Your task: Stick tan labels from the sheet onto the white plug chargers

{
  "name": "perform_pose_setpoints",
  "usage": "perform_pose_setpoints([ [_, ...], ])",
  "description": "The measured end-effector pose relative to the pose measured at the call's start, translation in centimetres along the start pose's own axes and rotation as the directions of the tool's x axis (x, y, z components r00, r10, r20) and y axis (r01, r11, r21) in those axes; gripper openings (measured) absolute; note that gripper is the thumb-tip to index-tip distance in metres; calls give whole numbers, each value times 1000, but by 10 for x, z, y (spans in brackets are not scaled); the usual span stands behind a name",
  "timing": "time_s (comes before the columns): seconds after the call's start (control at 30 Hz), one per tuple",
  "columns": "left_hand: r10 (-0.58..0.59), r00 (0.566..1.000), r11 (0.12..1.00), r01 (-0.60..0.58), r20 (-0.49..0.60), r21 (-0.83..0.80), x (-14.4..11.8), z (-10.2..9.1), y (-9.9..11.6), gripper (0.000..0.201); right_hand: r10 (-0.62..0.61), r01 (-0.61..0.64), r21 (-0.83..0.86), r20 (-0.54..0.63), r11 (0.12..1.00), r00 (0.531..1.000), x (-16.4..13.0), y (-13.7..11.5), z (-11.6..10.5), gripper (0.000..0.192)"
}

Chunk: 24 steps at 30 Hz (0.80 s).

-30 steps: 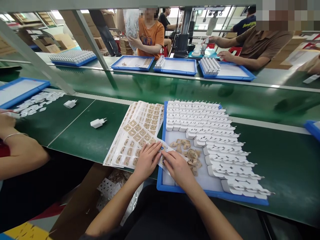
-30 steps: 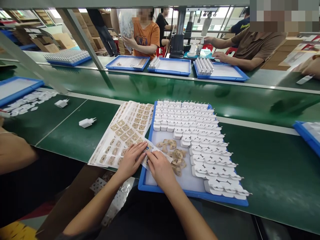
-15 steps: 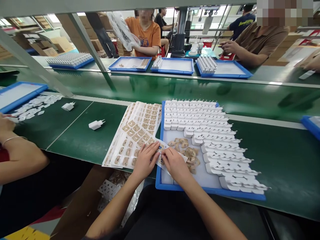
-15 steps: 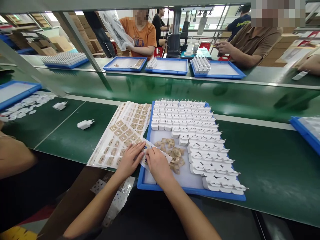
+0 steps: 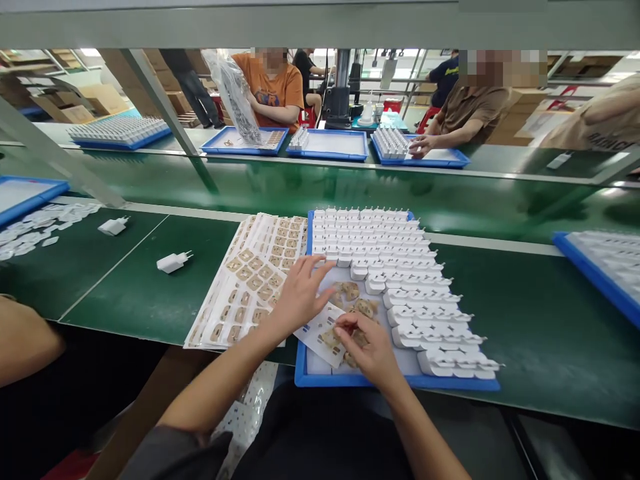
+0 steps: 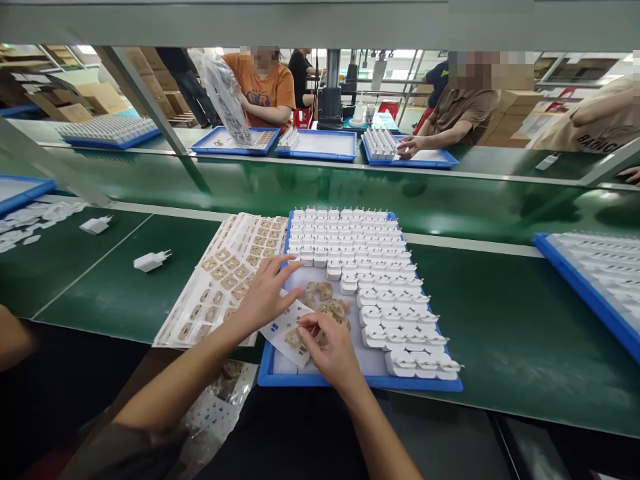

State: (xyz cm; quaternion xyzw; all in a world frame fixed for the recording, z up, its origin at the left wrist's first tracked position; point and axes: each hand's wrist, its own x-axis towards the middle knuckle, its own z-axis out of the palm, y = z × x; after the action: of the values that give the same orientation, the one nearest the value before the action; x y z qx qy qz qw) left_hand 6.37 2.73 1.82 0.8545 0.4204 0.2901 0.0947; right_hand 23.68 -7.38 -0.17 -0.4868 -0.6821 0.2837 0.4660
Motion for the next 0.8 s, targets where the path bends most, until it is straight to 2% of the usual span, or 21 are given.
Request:
perform_pose_setpoints([
  [0.13,82,986,992,-95,148,81,53,27,20,52,-25,25,13,7,1000,1000,-4,1,-1,10],
  [0.23,83,984,994,-92,159,54,67,47,28,38,-30,30,53,4,998,1000,-4,1,-3,11],
  [0.3,73,988,997,-71,132,-25,66,53,29,31,-34,34,79,0,996,999,-5,2,-5,12],
  [0.43,51,991,991,-35,121,-130,51,38,22,25,-11,16,103,-52,995,999,-6,4,-9,11],
  [0.5,-25,993,950,58,111,-308,35,23,18,24,8,8,165,-99,986,995,-7,3,-11,10],
  [0.53,-94,989,879,136,113,-456,26,16,16,27,16,9,210,-115,978,993,-8,2,-12,9],
  [0.57,-175,975,755,220,133,-618,15,10,16,31,25,8,260,-123,965,992,-8,0,-13,8],
  [0.6,-249,952,587,294,177,-755,4,6,16,37,34,6,309,-123,951,992,-9,-3,-14,6],
  [0.67,-332,898,259,383,290,-887,-18,2,20,45,39,6,385,-110,923,993,-9,-11,-14,5],
  [0.7,-341,876,144,406,340,-902,-27,2,23,48,36,8,408,-98,913,995,-9,-16,-14,6],
  [0.73,-335,863,62,421,378,-905,-36,4,27,51,30,11,423,-89,906,996,-9,-20,-14,6],
  [0.77,-324,858,16,426,398,-904,-43,6,30,52,24,14,433,-83,901,996,-8,-25,-14,6],
  [0.8,-322,861,7,419,394,-908,-48,8,32,52,22,15,441,-79,897,997,-8,-28,-13,6],
])
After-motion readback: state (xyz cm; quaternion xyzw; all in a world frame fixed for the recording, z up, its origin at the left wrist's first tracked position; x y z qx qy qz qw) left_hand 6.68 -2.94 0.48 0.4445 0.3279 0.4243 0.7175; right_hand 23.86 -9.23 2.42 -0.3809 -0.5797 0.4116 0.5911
